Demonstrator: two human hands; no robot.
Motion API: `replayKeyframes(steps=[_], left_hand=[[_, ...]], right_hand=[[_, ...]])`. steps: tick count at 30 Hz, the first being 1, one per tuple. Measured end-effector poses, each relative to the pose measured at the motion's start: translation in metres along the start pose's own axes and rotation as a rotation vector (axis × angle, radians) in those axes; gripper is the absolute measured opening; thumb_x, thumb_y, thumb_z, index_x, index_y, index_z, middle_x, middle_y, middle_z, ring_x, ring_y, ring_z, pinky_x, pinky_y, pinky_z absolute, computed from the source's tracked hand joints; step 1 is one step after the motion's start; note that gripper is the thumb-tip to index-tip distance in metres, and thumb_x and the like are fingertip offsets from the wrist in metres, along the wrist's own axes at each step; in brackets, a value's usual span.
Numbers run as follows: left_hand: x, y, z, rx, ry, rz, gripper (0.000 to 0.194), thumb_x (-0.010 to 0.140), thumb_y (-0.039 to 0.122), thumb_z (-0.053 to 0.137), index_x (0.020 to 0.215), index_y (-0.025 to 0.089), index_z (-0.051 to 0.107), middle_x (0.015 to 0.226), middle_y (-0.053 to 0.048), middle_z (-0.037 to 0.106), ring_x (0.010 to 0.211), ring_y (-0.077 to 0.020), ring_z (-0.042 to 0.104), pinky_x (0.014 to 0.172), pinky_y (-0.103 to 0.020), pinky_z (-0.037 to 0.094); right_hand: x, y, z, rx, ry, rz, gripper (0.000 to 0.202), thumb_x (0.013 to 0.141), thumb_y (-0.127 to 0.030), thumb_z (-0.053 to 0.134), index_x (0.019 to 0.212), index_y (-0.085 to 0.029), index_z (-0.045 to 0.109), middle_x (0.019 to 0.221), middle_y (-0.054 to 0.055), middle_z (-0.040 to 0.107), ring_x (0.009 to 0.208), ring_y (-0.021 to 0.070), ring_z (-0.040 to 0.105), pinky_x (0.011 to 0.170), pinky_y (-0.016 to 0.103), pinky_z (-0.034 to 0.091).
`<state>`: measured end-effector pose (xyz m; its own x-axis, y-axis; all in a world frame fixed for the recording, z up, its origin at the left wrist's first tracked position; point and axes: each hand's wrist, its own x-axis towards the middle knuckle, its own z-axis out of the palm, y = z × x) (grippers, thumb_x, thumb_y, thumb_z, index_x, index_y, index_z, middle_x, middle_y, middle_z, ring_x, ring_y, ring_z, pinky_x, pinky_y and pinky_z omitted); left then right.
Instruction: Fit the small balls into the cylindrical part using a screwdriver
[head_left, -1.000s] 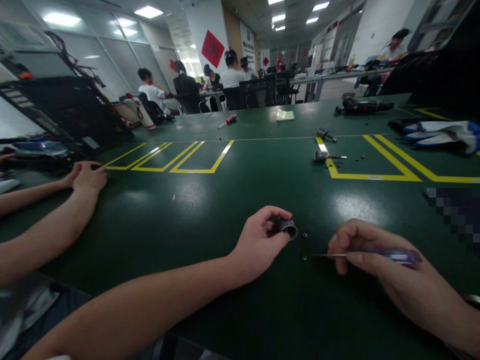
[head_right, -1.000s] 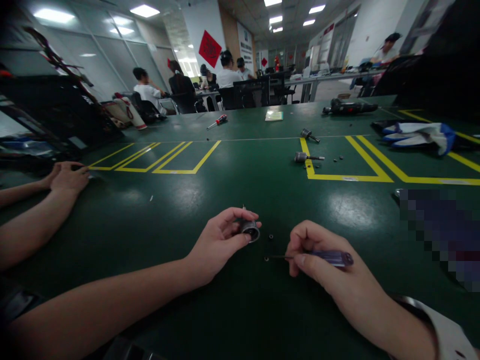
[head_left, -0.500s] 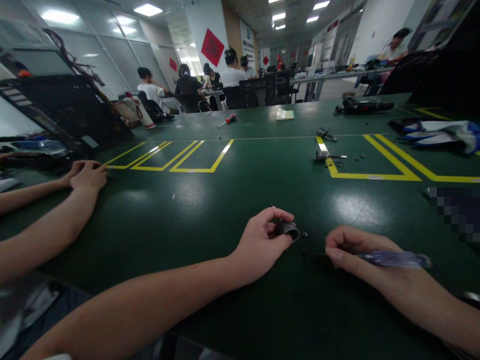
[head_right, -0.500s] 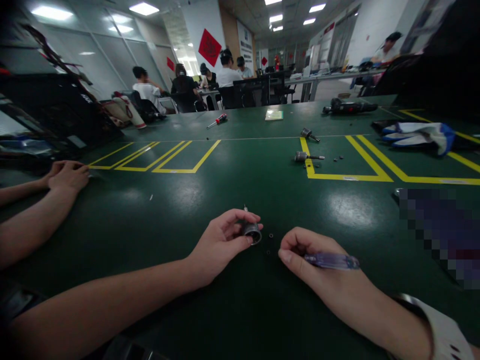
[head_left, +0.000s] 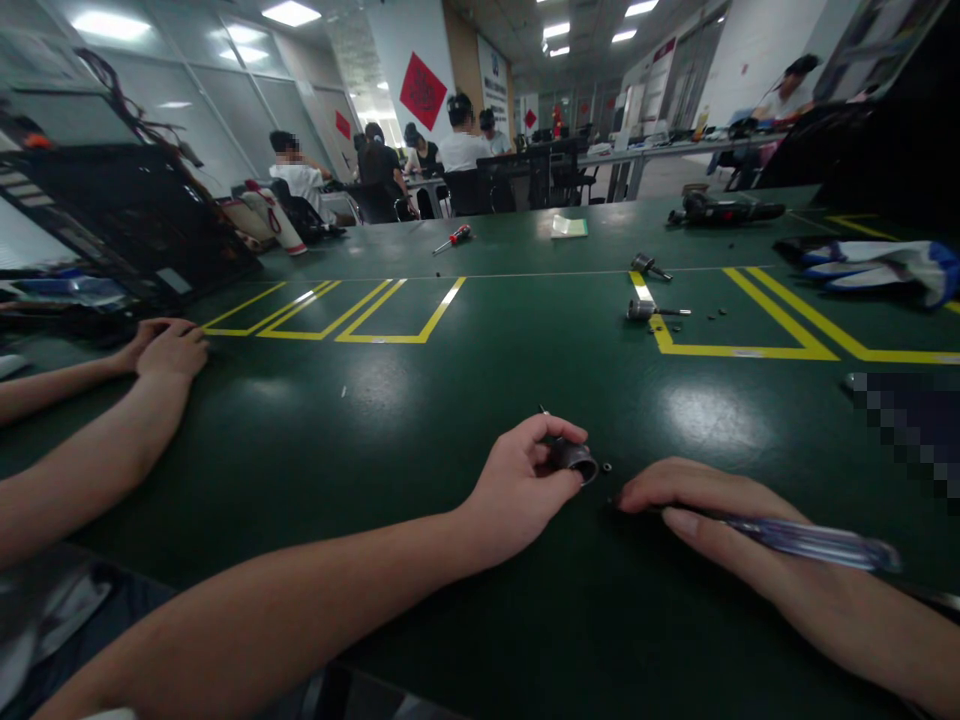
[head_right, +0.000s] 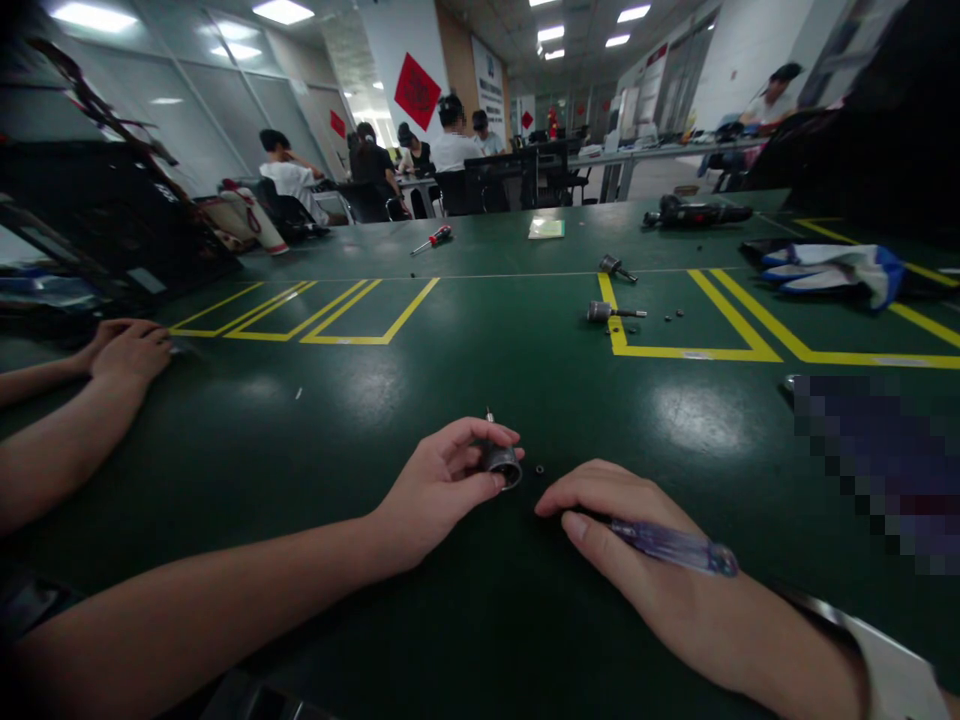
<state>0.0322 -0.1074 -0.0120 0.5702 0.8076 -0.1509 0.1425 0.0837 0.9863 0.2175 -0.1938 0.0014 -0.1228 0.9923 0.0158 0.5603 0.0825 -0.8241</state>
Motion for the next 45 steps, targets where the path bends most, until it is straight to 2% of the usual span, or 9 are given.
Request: replayKeyframes(steps=[6, 13, 17, 20, 24, 28, 33, 40, 45], left_hand=[[0.000, -0.001, 0.000, 0.006, -0.010, 0.012, 0.029, 0.071, 0.013, 0.060, 0.099, 0.016, 0.054, 0.096, -0.007, 0.064, 0.093, -0.0195, 0.062, 0.081, -0.033, 0.048], [0.000, -0.003, -0.001, 0.017, -0.021, 0.020, 0.030, 0.071, 0.013, 0.060, 0.100, 0.017, 0.054, 0.099, -0.007, 0.063, 0.096, -0.0197, 0.061, 0.081, -0.033, 0.047], [0.001, -0.005, -0.001, 0.015, -0.011, 0.022, 0.030, 0.071, 0.013, 0.060, 0.099, 0.017, 0.054, 0.095, -0.006, 0.064, 0.094, -0.0194, 0.062, 0.081, -0.032, 0.047], [0.002, -0.005, 0.000, 0.014, -0.008, 0.027, 0.030, 0.070, 0.013, 0.061, 0.099, 0.016, 0.054, 0.095, -0.006, 0.064, 0.092, -0.0191, 0.062, 0.080, -0.032, 0.047], [0.001, -0.004, 0.001, 0.000, 0.014, 0.029, 0.028, 0.069, 0.013, 0.061, 0.096, 0.016, 0.054, 0.094, -0.006, 0.064, 0.092, -0.0189, 0.062, 0.079, -0.031, 0.047], [0.001, -0.003, 0.002, -0.001, 0.016, 0.018, 0.029, 0.069, 0.013, 0.061, 0.097, 0.016, 0.054, 0.092, -0.006, 0.064, 0.089, -0.0183, 0.062, 0.078, -0.031, 0.048], [0.000, -0.001, 0.002, 0.001, 0.017, 0.020, 0.028, 0.069, 0.012, 0.061, 0.096, 0.015, 0.055, 0.091, -0.006, 0.064, 0.087, -0.0178, 0.062, 0.076, -0.030, 0.048], [0.001, -0.004, -0.001, 0.037, -0.012, 0.029, 0.029, 0.070, 0.014, 0.060, 0.099, 0.016, 0.055, 0.091, -0.006, 0.063, 0.085, -0.0172, 0.062, 0.073, -0.030, 0.048], [0.001, -0.004, -0.002, 0.051, -0.003, 0.038, 0.028, 0.070, 0.013, 0.060, 0.097, 0.016, 0.055, 0.091, -0.005, 0.063, 0.083, -0.0166, 0.062, 0.072, -0.029, 0.047]], right_hand=[[-0.001, 0.001, 0.001, 0.022, 0.000, 0.001, 0.031, 0.084, -0.048, 0.044, 0.094, -0.032, 0.068, 0.102, 0.002, 0.067, 0.099, 0.0222, 0.060, 0.088, 0.038, 0.049], [-0.001, 0.004, 0.003, 0.035, 0.021, 0.096, 0.034, 0.085, -0.052, 0.042, 0.097, -0.033, 0.068, 0.106, 0.000, 0.067, 0.103, 0.0218, 0.059, 0.094, 0.040, 0.046], [-0.001, 0.000, 0.004, -0.048, 0.039, 0.018, 0.034, 0.086, -0.051, 0.042, 0.094, -0.031, 0.069, 0.101, 0.001, 0.069, 0.096, 0.0210, 0.063, 0.089, 0.037, 0.051], [-0.003, 0.001, 0.003, -0.136, 0.066, -0.100, 0.027, 0.085, -0.044, 0.047, 0.097, -0.032, 0.068, 0.104, 0.001, 0.068, 0.098, 0.0208, 0.063, 0.087, 0.034, 0.052], [-0.010, 0.010, 0.000, -0.227, -0.011, -0.278, 0.025, 0.085, -0.029, 0.048, 0.106, -0.033, 0.062, 0.116, -0.001, 0.063, 0.111, 0.0200, 0.057, 0.091, 0.032, 0.050], [-0.014, 0.017, -0.005, -0.261, -0.091, -0.317, 0.027, 0.086, -0.024, 0.047, 0.107, -0.034, 0.059, 0.127, -0.003, 0.056, 0.121, 0.0201, 0.048, 0.097, 0.032, 0.046], [-0.011, 0.012, -0.006, -0.210, -0.088, -0.263, 0.022, 0.087, -0.029, 0.048, 0.103, -0.034, 0.061, 0.120, -0.003, 0.061, 0.113, 0.0201, 0.055, 0.093, 0.031, 0.049], [-0.007, 0.003, -0.004, -0.137, 0.060, -0.064, 0.030, 0.083, -0.050, 0.047, 0.099, -0.035, 0.068, 0.101, 0.000, 0.070, 0.093, 0.0214, 0.066, 0.083, 0.034, 0.054], [-0.002, 0.000, -0.006, -0.045, 0.027, 0.064, 0.038, 0.084, -0.056, 0.040, 0.096, -0.035, 0.069, 0.103, 0.001, 0.070, 0.099, 0.0245, 0.064, 0.083, 0.040, 0.053]])
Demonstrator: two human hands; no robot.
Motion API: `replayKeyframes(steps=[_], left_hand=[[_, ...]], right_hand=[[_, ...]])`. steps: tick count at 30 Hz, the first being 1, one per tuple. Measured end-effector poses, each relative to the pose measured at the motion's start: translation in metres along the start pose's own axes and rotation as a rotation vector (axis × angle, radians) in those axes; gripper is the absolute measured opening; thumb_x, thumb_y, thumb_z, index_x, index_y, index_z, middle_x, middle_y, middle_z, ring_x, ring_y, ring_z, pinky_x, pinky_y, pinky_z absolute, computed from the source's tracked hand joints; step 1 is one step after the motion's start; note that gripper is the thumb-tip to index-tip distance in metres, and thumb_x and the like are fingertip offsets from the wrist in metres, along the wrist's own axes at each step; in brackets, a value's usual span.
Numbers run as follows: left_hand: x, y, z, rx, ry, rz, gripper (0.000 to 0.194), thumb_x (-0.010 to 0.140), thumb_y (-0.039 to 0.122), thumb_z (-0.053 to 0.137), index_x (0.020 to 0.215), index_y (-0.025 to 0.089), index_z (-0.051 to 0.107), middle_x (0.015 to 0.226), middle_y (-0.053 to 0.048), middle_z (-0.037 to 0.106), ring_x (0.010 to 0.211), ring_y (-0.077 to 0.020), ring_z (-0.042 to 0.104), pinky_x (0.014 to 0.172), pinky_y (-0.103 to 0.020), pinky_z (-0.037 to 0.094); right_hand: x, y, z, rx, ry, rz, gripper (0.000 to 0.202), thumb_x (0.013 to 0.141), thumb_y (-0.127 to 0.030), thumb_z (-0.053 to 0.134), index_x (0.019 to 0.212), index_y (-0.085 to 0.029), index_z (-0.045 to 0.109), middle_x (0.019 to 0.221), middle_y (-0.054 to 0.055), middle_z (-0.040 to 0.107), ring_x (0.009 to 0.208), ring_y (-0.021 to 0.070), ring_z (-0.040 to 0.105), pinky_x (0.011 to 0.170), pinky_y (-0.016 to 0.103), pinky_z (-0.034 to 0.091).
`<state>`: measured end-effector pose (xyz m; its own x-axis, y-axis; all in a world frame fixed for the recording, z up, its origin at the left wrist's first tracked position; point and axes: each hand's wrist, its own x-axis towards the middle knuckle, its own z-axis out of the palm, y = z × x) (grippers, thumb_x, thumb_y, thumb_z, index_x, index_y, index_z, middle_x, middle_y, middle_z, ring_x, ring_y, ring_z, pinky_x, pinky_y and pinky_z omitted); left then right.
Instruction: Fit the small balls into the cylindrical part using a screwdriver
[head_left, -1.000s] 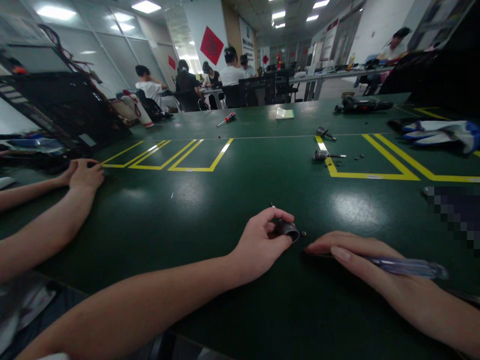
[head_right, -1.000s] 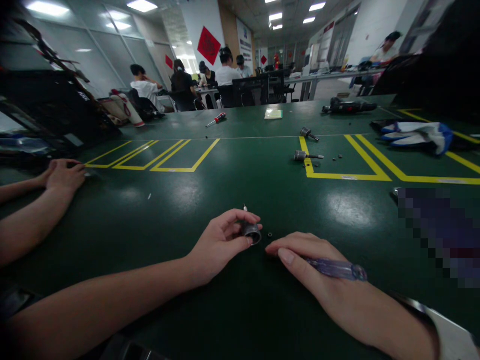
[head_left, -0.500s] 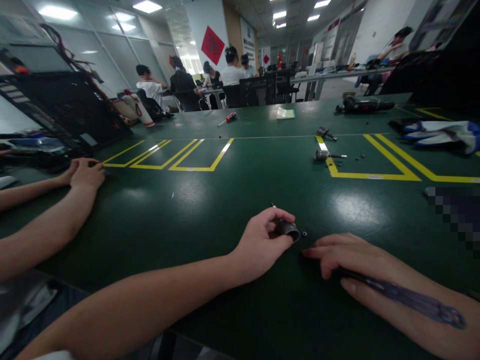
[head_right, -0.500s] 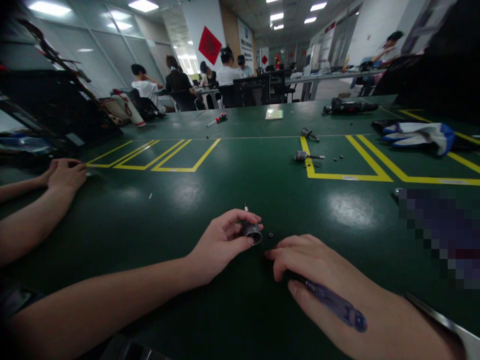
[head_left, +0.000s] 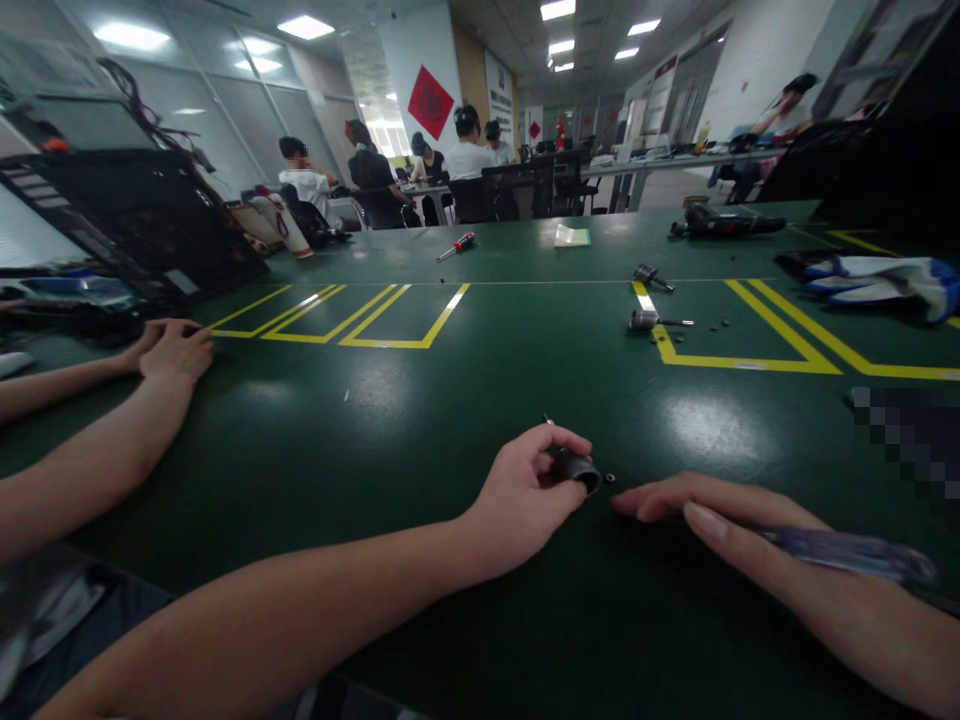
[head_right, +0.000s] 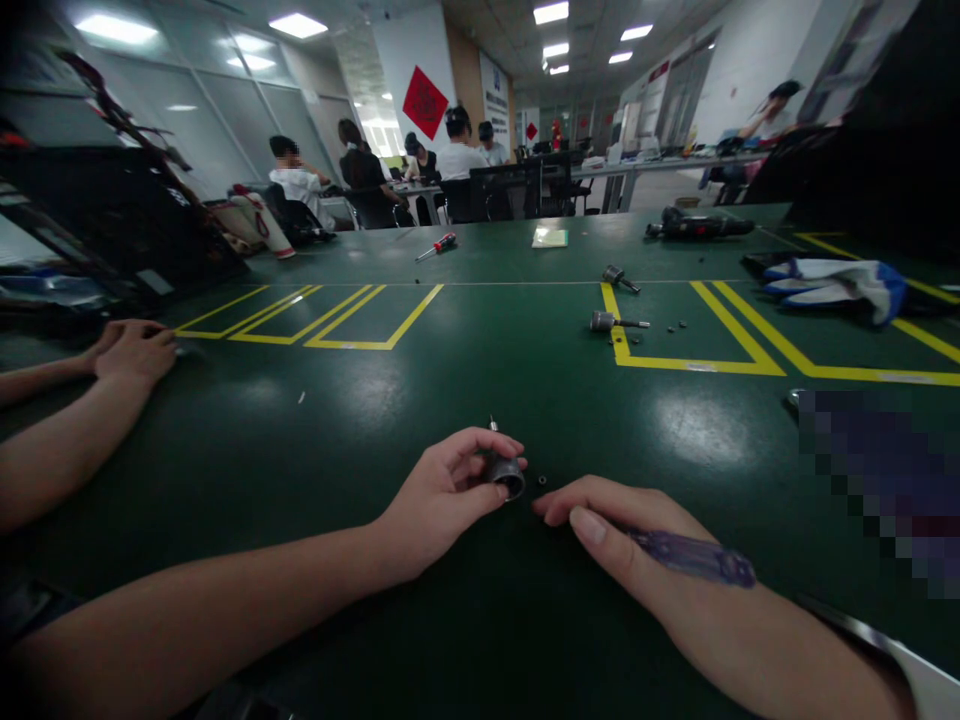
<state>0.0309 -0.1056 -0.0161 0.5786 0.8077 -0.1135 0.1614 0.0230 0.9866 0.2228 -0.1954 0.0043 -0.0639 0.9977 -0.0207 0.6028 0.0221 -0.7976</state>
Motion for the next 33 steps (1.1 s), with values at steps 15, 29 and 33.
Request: replayKeyframes(steps=[15, 29, 33], left_hand=[[0.000, -0.001, -0.001, -0.032, -0.026, 0.000, 0.028, 0.071, 0.014, 0.061, 0.098, 0.017, 0.054, 0.091, -0.005, 0.063, 0.087, -0.0176, 0.062, 0.075, -0.030, 0.048], [0.000, 0.000, 0.001, -0.038, -0.011, -0.021, 0.029, 0.071, 0.012, 0.060, 0.099, 0.017, 0.054, 0.092, -0.005, 0.063, 0.088, -0.0177, 0.062, 0.076, -0.031, 0.049], [-0.001, 0.001, 0.002, -0.053, 0.003, -0.022, 0.029, 0.070, 0.011, 0.060, 0.098, 0.016, 0.055, 0.091, -0.005, 0.063, 0.087, -0.0171, 0.062, 0.076, -0.030, 0.048]], right_hand=[[0.000, 0.008, 0.002, 0.159, 0.016, -0.035, 0.035, 0.088, -0.048, 0.039, 0.098, -0.029, 0.067, 0.114, 0.004, 0.064, 0.107, 0.0240, 0.058, 0.093, 0.042, 0.047], [0.013, 0.004, 0.004, 0.103, -0.057, -0.016, 0.018, 0.081, -0.030, 0.048, 0.070, -0.021, 0.059, 0.063, 0.000, 0.062, 0.057, 0.0140, 0.059, 0.048, 0.023, 0.044], [0.010, 0.000, 0.004, -0.031, -0.070, -0.041, 0.018, 0.081, -0.028, 0.046, 0.067, -0.021, 0.056, 0.063, -0.001, 0.061, 0.059, 0.0140, 0.059, 0.050, 0.024, 0.045]])
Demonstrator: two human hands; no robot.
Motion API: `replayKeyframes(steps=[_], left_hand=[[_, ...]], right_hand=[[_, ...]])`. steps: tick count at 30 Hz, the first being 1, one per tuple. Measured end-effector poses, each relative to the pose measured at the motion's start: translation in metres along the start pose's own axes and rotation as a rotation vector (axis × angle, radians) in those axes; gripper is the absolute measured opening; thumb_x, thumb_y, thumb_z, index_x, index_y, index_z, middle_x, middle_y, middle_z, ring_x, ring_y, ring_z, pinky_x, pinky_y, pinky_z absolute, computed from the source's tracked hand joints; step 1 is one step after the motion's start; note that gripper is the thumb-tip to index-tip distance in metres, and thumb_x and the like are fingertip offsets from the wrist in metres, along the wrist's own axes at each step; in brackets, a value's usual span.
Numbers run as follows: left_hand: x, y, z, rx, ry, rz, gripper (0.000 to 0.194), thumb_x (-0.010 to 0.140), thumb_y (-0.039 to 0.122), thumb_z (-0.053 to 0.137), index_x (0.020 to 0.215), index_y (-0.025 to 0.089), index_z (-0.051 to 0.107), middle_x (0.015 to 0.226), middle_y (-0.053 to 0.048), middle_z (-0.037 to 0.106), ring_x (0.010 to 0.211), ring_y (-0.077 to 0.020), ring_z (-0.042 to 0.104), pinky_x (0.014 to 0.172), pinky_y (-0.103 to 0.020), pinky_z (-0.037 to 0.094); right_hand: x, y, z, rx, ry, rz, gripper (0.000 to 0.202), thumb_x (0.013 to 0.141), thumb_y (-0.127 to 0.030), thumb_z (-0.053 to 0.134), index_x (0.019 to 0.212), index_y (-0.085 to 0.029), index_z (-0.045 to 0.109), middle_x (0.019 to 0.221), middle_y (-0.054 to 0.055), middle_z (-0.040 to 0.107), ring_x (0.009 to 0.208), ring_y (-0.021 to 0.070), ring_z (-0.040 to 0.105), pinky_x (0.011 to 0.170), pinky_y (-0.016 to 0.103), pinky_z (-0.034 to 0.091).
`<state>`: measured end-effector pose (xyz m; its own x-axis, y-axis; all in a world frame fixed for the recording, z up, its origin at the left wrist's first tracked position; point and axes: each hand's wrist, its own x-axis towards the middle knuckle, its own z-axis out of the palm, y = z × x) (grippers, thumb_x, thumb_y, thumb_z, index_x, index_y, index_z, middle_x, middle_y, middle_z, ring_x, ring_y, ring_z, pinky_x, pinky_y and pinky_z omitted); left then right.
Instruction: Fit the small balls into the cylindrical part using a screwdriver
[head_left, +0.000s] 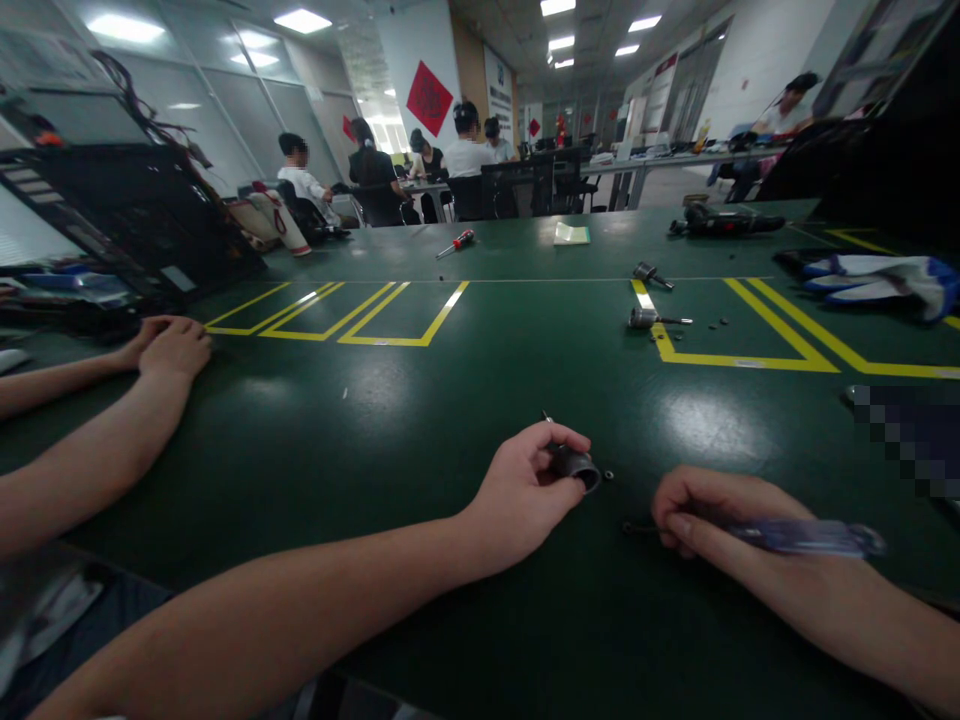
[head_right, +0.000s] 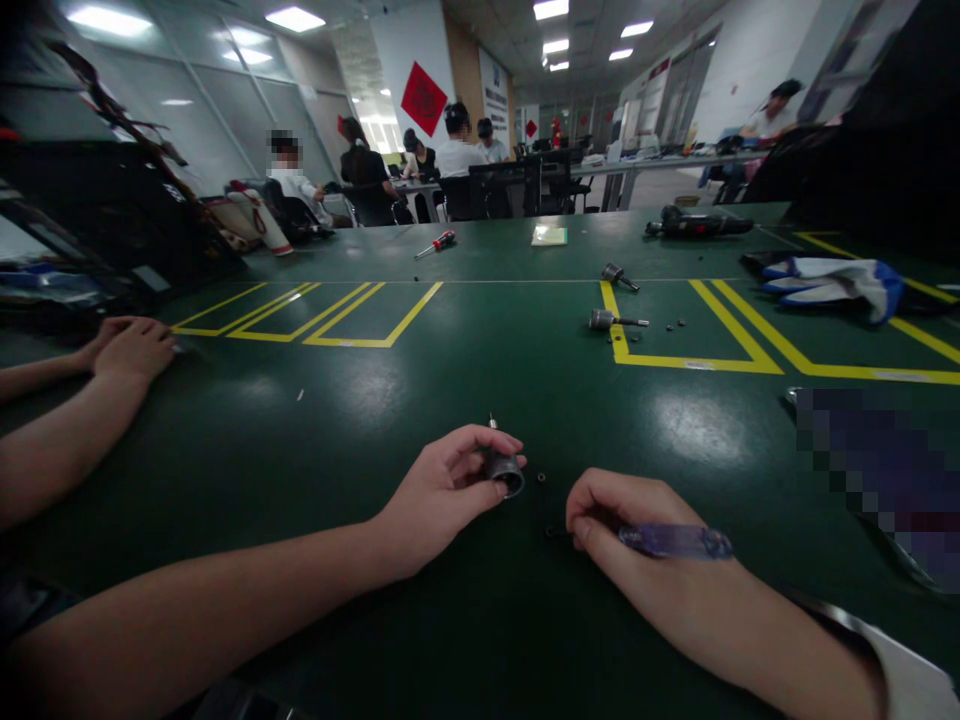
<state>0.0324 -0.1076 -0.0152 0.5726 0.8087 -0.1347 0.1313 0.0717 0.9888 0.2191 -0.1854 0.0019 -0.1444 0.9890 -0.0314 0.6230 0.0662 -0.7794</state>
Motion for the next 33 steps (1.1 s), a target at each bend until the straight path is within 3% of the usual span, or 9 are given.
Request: replayKeyframes(steps=[5, 9, 12, 19, 25, 33], left_hand=[[-0.001, 0.002, 0.001, -0.041, 0.020, 0.011, 0.027, 0.069, 0.010, 0.061, 0.095, 0.016, 0.055, 0.091, -0.005, 0.063, 0.091, -0.0184, 0.062, 0.079, -0.032, 0.048], [-0.002, 0.007, 0.001, -0.070, 0.048, 0.010, 0.028, 0.069, 0.009, 0.061, 0.095, 0.015, 0.056, 0.092, -0.005, 0.064, 0.093, -0.0186, 0.062, 0.082, -0.033, 0.048], [-0.003, 0.010, 0.001, -0.095, 0.066, 0.008, 0.027, 0.070, 0.008, 0.060, 0.096, 0.015, 0.057, 0.093, -0.005, 0.065, 0.093, -0.0176, 0.062, 0.084, -0.033, 0.048], [-0.004, 0.009, 0.005, -0.095, 0.062, 0.015, 0.027, 0.069, 0.007, 0.059, 0.096, 0.015, 0.059, 0.090, -0.004, 0.066, 0.090, -0.0175, 0.063, 0.082, -0.033, 0.049], [-0.004, 0.008, 0.007, -0.031, 0.050, 0.038, 0.029, 0.069, 0.007, 0.057, 0.097, 0.013, 0.058, 0.090, -0.006, 0.065, 0.088, -0.0189, 0.064, 0.081, -0.034, 0.049], [-0.005, 0.000, 0.008, 0.041, 0.045, 0.213, 0.020, 0.069, 0.010, 0.055, 0.088, 0.013, 0.061, 0.092, -0.007, 0.063, 0.083, -0.0180, 0.064, 0.074, -0.032, 0.052]], right_hand=[[-0.010, -0.001, 0.008, -0.230, -0.018, -0.177, 0.017, 0.086, -0.022, 0.042, 0.078, -0.023, 0.057, 0.075, 0.001, 0.063, 0.066, 0.0143, 0.061, 0.058, 0.025, 0.051], [-0.014, 0.006, 0.019, -0.370, 0.115, -0.477, 0.023, 0.081, -0.013, 0.044, 0.096, -0.022, 0.058, 0.092, 0.007, 0.065, 0.081, 0.0189, 0.064, 0.069, 0.030, 0.054], [-0.017, 0.012, 0.022, -0.407, 0.160, -0.579, 0.033, 0.077, -0.009, 0.048, 0.106, -0.024, 0.055, 0.100, 0.007, 0.065, 0.088, 0.0207, 0.064, 0.073, 0.033, 0.055], [-0.019, 0.007, 0.023, -0.485, 0.280, -0.629, 0.027, 0.079, -0.012, 0.052, 0.104, -0.020, 0.054, 0.105, 0.009, 0.066, 0.095, 0.0220, 0.063, 0.080, 0.034, 0.054], [-0.010, 0.001, 0.026, -0.499, 0.335, -0.690, 0.018, 0.084, -0.008, 0.046, 0.097, -0.015, 0.056, 0.096, 0.009, 0.066, 0.088, 0.0191, 0.063, 0.075, 0.032, 0.054], [-0.010, -0.001, 0.028, -0.538, 0.353, -0.727, 0.017, 0.088, -0.009, 0.041, 0.091, -0.014, 0.057, 0.091, 0.010, 0.065, 0.084, 0.0189, 0.062, 0.070, 0.032, 0.053]])
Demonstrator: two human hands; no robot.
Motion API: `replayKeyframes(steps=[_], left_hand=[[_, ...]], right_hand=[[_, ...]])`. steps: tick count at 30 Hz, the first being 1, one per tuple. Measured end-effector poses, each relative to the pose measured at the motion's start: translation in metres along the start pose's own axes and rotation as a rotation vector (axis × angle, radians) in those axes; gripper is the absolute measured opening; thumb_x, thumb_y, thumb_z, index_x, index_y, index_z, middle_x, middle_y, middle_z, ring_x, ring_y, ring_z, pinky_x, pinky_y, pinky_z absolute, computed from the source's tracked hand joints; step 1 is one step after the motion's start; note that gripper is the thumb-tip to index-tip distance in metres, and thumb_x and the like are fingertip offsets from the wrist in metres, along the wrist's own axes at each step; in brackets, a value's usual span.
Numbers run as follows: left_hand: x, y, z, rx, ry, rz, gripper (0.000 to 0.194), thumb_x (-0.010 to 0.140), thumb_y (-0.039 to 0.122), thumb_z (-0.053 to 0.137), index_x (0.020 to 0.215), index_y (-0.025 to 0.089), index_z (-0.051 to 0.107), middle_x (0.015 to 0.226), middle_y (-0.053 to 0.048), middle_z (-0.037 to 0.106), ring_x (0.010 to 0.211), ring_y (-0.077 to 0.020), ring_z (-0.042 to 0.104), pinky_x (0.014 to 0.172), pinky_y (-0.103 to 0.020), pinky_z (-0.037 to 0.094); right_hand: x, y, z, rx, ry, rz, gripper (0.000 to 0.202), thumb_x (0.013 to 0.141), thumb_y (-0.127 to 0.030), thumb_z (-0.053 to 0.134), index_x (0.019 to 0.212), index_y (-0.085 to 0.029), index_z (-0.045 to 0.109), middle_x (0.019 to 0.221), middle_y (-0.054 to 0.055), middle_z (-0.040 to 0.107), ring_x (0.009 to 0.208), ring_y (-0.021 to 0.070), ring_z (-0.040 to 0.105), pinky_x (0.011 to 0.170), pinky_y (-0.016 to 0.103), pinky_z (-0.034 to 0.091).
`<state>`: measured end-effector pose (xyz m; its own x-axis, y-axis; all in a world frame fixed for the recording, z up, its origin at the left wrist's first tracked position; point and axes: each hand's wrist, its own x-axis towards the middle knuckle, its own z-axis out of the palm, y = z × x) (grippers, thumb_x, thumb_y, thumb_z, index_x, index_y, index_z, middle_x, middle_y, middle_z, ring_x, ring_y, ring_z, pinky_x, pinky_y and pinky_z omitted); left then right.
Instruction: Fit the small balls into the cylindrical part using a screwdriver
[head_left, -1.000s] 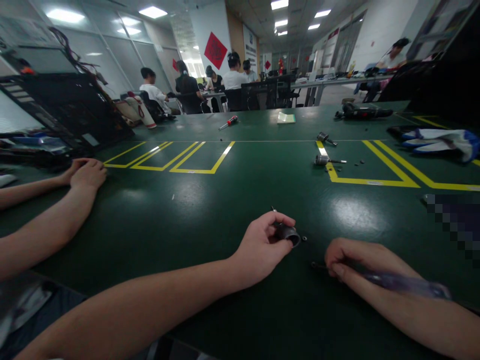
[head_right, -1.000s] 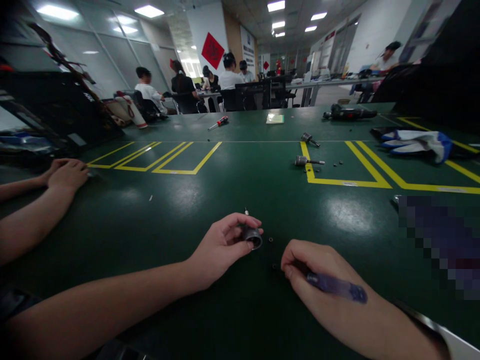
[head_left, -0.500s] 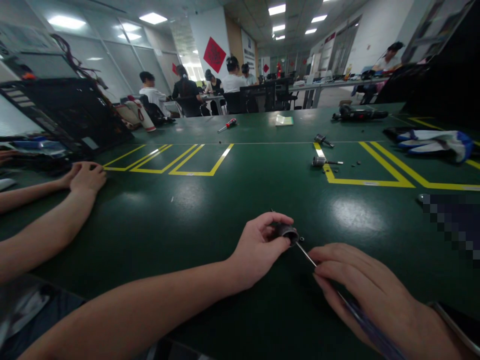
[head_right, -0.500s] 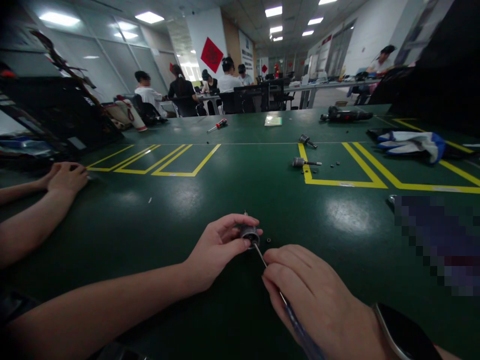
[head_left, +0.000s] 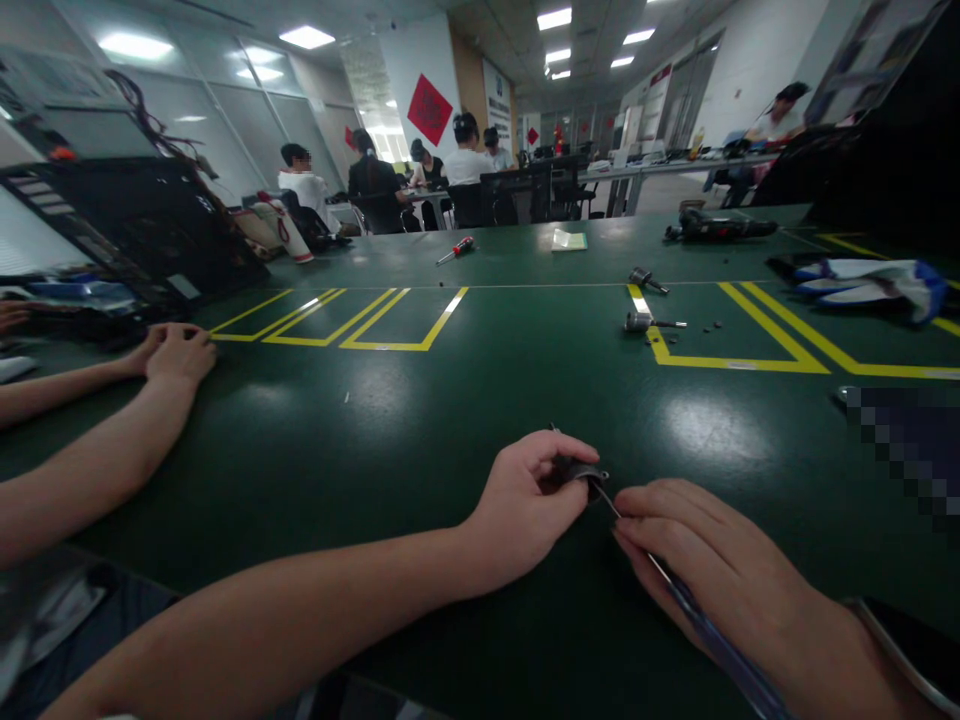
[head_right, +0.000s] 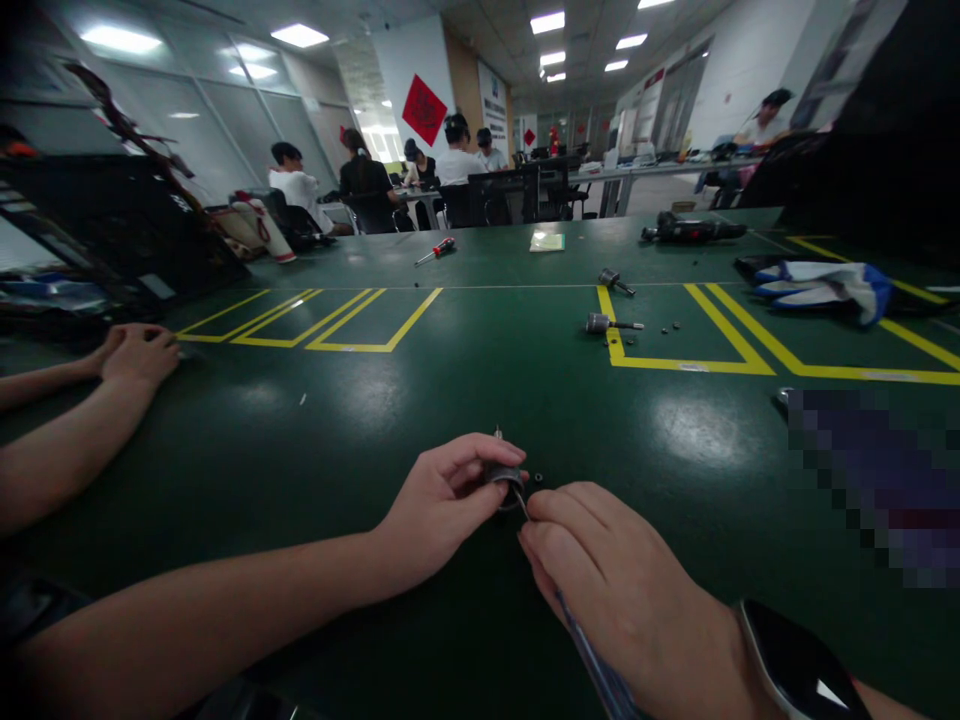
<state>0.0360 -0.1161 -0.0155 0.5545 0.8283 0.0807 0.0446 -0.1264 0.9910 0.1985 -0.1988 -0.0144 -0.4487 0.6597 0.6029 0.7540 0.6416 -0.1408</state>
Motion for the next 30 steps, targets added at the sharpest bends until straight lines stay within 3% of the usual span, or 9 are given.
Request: replayKeyframes(steps=[9, 11, 13, 15, 18, 20, 23, 30], left_hand=[[0.000, -0.004, 0.000, 0.059, 0.020, 0.063, 0.018, 0.071, 0.011, 0.053, 0.087, 0.013, 0.063, 0.093, -0.008, 0.064, 0.084, -0.0185, 0.064, 0.075, -0.034, 0.053], [0.000, -0.004, 0.000, 0.060, 0.017, 0.052, 0.018, 0.072, 0.011, 0.053, 0.087, 0.013, 0.063, 0.094, -0.008, 0.063, 0.084, -0.0189, 0.064, 0.075, -0.035, 0.053], [0.001, -0.004, -0.001, 0.051, 0.011, 0.020, 0.019, 0.072, 0.011, 0.053, 0.089, 0.013, 0.062, 0.094, -0.008, 0.063, 0.085, -0.0194, 0.063, 0.075, -0.036, 0.053], [0.001, -0.001, -0.003, 0.031, 0.002, -0.030, 0.023, 0.072, 0.011, 0.054, 0.094, 0.013, 0.060, 0.093, -0.008, 0.063, 0.085, -0.0195, 0.063, 0.077, -0.038, 0.053], [0.003, 0.003, -0.006, -0.028, 0.012, -0.088, 0.033, 0.070, 0.006, 0.056, 0.101, 0.014, 0.055, 0.096, -0.007, 0.062, 0.088, -0.0189, 0.062, 0.082, -0.039, 0.052], [0.004, 0.004, -0.008, -0.076, 0.034, -0.091, 0.036, 0.068, 0.000, 0.054, 0.101, 0.015, 0.052, 0.102, -0.007, 0.061, 0.093, -0.0184, 0.061, 0.085, -0.038, 0.051], [0.004, 0.004, -0.009, -0.127, 0.059, -0.090, 0.037, 0.067, -0.004, 0.053, 0.098, 0.016, 0.050, 0.107, -0.007, 0.058, 0.097, -0.0186, 0.060, 0.086, -0.038, 0.051], [0.003, 0.008, -0.009, -0.136, 0.026, -0.161, 0.033, 0.068, -0.002, 0.054, 0.096, 0.016, 0.051, 0.100, -0.006, 0.061, 0.100, -0.0194, 0.060, 0.084, -0.035, 0.051]], right_hand=[[-0.003, -0.005, 0.003, 0.002, -0.018, -0.001, 0.015, 0.086, -0.008, 0.045, 0.093, -0.015, 0.056, 0.091, 0.009, 0.065, 0.082, 0.0197, 0.062, 0.070, 0.034, 0.053], [-0.002, -0.004, 0.003, 0.055, 0.026, 0.034, 0.015, 0.084, -0.007, 0.047, 0.091, -0.016, 0.056, 0.090, 0.008, 0.066, 0.082, 0.0185, 0.062, 0.071, 0.032, 0.052], [-0.001, -0.002, 0.001, 0.157, 0.091, 0.141, 0.013, 0.083, -0.010, 0.049, 0.088, -0.019, 0.056, 0.087, 0.005, 0.066, 0.081, 0.0173, 0.063, 0.071, 0.030, 0.052], [0.001, 0.004, -0.002, 0.289, 0.131, 0.343, 0.008, 0.083, -0.017, 0.051, 0.080, -0.022, 0.057, 0.080, 0.003, 0.067, 0.081, 0.0173, 0.065, 0.069, 0.028, 0.052], [0.003, 0.017, -0.004, 0.525, 0.086, 0.714, 0.015, 0.083, -0.031, 0.053, 0.071, -0.022, 0.058, 0.072, 0.003, 0.067, 0.077, 0.0190, 0.066, 0.062, 0.027, 0.052], [0.004, 0.024, -0.004, 0.657, 0.014, 0.875, 0.019, 0.082, -0.036, 0.054, 0.072, -0.020, 0.059, 0.070, 0.003, 0.066, 0.070, 0.0184, 0.065, 0.059, 0.028, 0.051], [0.006, 0.028, -0.002, 0.703, -0.054, 0.952, 0.021, 0.080, -0.038, 0.055, 0.072, -0.019, 0.060, 0.069, 0.003, 0.066, 0.065, 0.0168, 0.063, 0.058, 0.028, 0.049], [0.007, 0.028, 0.004, 0.614, -0.065, 0.951, 0.021, 0.078, -0.038, 0.054, 0.071, -0.019, 0.060, 0.066, 0.003, 0.065, 0.062, 0.0163, 0.061, 0.055, 0.027, 0.047]])
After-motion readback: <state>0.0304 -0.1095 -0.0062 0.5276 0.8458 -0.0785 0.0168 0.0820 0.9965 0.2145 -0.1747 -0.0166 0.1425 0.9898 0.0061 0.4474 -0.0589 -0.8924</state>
